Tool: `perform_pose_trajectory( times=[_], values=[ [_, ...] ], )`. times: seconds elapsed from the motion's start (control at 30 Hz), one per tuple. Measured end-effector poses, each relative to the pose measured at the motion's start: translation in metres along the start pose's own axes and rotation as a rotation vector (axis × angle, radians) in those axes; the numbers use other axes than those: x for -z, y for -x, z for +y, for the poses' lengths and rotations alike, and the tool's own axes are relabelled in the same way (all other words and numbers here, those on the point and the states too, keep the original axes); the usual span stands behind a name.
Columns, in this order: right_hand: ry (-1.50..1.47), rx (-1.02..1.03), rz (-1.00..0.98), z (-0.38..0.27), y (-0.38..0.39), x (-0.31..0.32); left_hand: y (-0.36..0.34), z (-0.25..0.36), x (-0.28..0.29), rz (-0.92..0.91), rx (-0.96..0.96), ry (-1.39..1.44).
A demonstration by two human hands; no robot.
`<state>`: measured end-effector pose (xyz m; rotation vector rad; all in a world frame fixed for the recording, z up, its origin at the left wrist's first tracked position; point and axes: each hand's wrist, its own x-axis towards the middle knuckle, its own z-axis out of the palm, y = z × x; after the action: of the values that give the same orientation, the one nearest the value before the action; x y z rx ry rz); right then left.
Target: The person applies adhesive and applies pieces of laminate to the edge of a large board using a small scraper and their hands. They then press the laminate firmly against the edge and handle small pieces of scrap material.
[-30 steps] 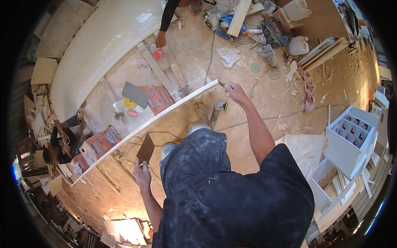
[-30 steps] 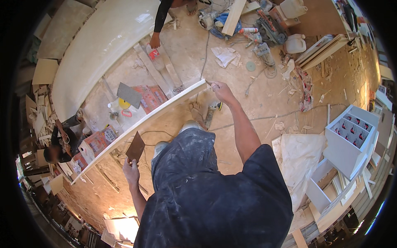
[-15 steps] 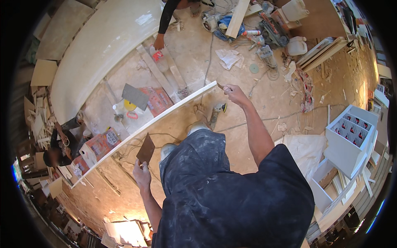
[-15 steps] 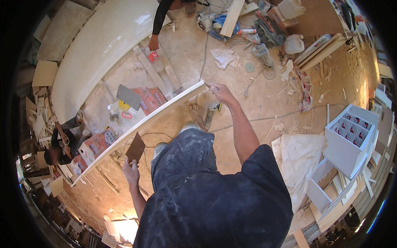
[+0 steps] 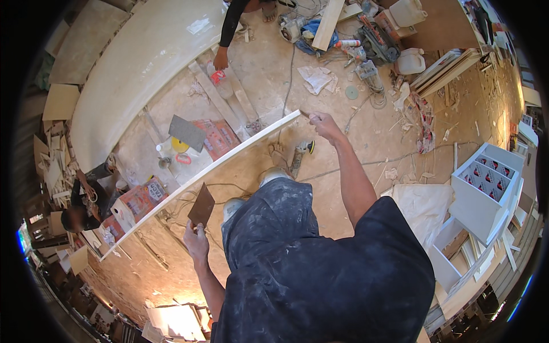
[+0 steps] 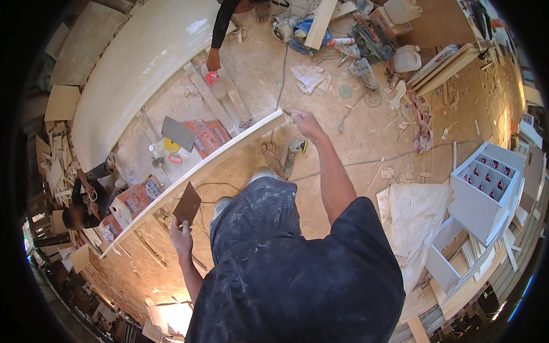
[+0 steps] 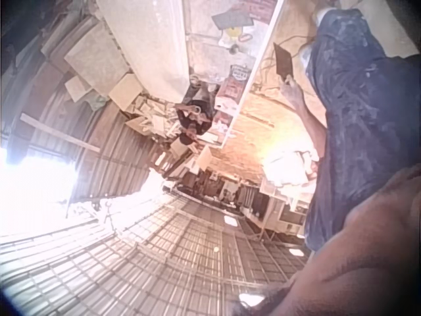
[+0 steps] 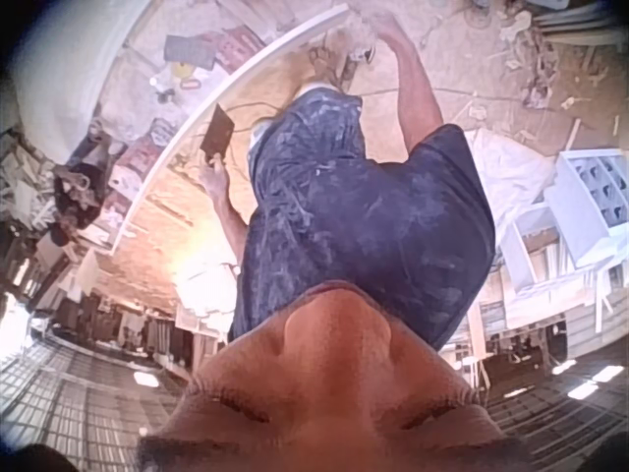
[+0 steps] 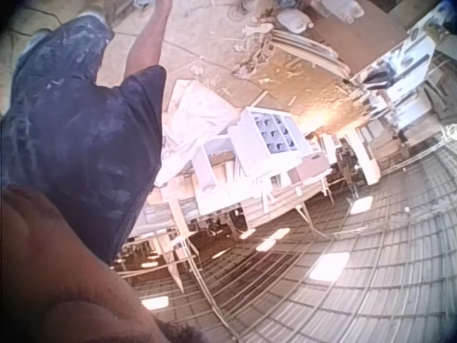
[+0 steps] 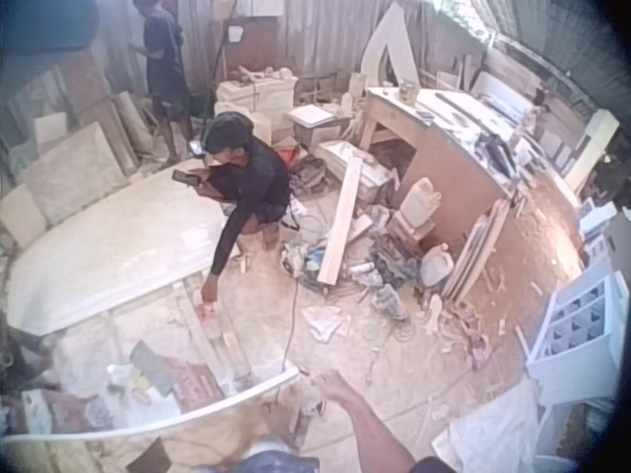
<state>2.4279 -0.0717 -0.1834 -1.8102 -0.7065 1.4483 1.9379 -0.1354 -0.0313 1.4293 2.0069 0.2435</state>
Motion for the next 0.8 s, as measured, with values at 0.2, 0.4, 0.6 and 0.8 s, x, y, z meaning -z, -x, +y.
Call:
perform_pose_trajectory(
  times=[0.2,0.4,0.6,0.8],
  values=[
    [0.122,0.094,0.139,0.04,-0.024,0.004,0.0,0.0,0.0,-0.017,0.025,0.031],
    [0.53,0.002,0.07,0.027,-0.029,0.012,0.002,-0.003,0.0,0.009,0.015,0.045],
    [0.402,0.053,0.092,0.004,-0.035,0.005,0.003,0.003,0.004,-0.001,0.054,0.053],
    [0.637,0.085,0.199,-0.019,0.003,-0.018,0.009,-0.013,0.002,0.032,0.056,0.071]
  ],
)
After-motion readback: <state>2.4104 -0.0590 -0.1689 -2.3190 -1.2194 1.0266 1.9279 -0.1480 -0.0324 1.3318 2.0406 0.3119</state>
